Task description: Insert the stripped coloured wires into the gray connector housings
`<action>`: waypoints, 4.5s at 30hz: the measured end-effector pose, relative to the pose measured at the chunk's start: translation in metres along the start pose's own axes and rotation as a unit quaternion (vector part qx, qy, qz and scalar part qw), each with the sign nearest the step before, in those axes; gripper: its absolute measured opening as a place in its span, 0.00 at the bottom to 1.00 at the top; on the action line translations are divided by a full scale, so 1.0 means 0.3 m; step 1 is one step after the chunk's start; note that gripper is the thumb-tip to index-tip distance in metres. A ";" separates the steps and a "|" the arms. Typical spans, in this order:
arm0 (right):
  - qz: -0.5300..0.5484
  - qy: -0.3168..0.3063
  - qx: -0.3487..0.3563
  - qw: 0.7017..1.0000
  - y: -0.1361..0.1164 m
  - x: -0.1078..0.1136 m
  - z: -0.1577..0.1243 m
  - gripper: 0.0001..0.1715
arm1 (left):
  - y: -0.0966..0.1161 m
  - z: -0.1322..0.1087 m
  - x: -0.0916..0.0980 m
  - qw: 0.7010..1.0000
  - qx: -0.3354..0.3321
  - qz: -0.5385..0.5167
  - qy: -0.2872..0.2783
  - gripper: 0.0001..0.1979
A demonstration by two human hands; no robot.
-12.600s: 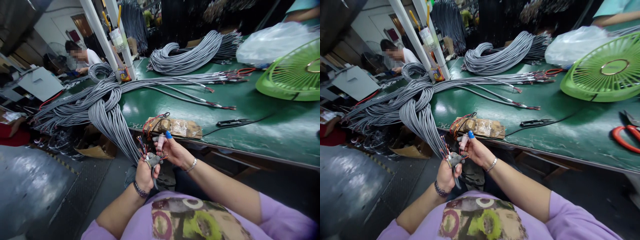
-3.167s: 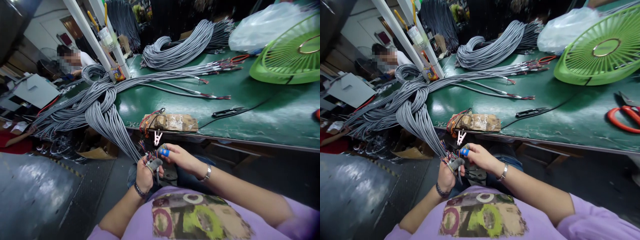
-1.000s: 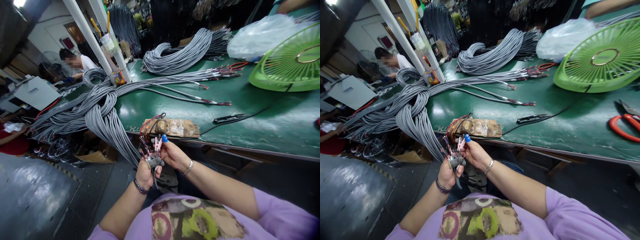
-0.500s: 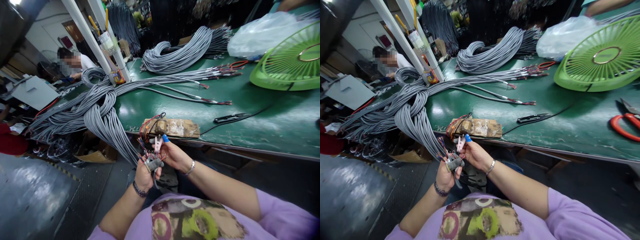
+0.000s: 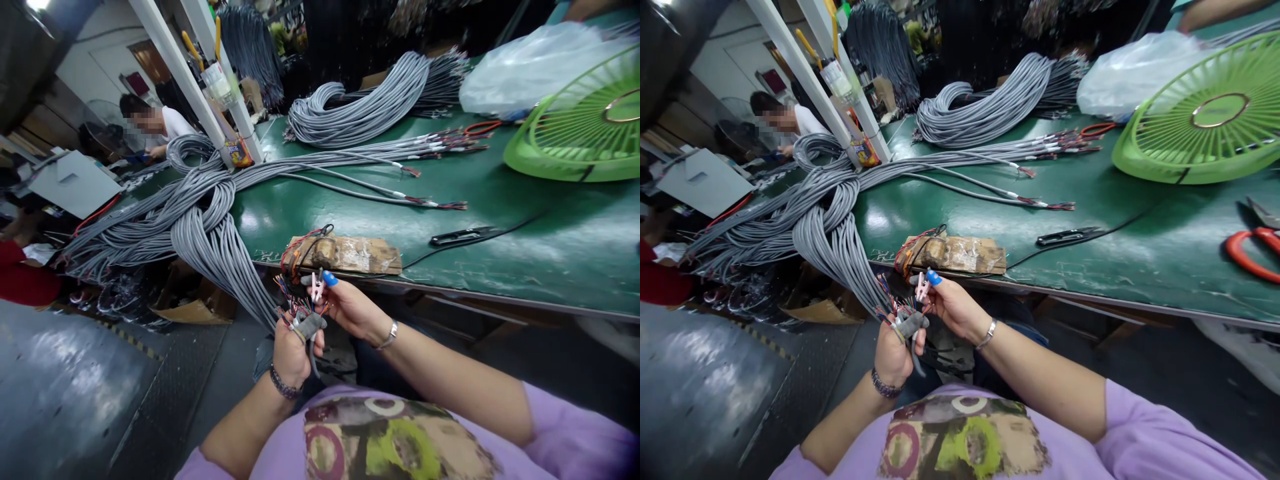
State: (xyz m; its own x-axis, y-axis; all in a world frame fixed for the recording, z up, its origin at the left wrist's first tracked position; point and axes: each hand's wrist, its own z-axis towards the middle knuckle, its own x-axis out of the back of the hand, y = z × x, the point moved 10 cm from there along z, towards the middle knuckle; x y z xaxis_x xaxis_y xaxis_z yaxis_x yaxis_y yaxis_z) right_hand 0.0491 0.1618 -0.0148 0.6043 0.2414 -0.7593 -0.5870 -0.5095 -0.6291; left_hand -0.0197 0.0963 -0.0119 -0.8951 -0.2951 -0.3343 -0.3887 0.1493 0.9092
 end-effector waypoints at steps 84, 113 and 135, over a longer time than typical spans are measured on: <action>-0.234 0.004 0.011 0.972 0.007 0.010 -0.129 0.18 | -0.018 -0.026 0.048 0.999 -0.019 0.036 0.012 0.15; -0.215 -0.067 -0.036 0.974 0.035 -0.069 -0.137 0.15 | -0.035 -0.020 0.042 0.998 -0.022 0.057 0.005 0.15; -0.207 0.025 0.068 0.976 -0.085 0.031 -0.019 0.21 | 0.027 -0.007 -0.009 1.000 -0.005 -0.010 -0.019 0.12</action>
State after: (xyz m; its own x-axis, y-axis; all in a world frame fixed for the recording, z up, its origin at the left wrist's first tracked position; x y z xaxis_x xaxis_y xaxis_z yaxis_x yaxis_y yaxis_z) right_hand 0.0726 0.1723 -0.0049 0.8284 0.3602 -0.4291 -0.3518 -0.2615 -0.8988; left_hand -0.0199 0.0963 -0.0031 -0.8946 -0.2618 -0.3621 -0.4051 0.1333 0.9045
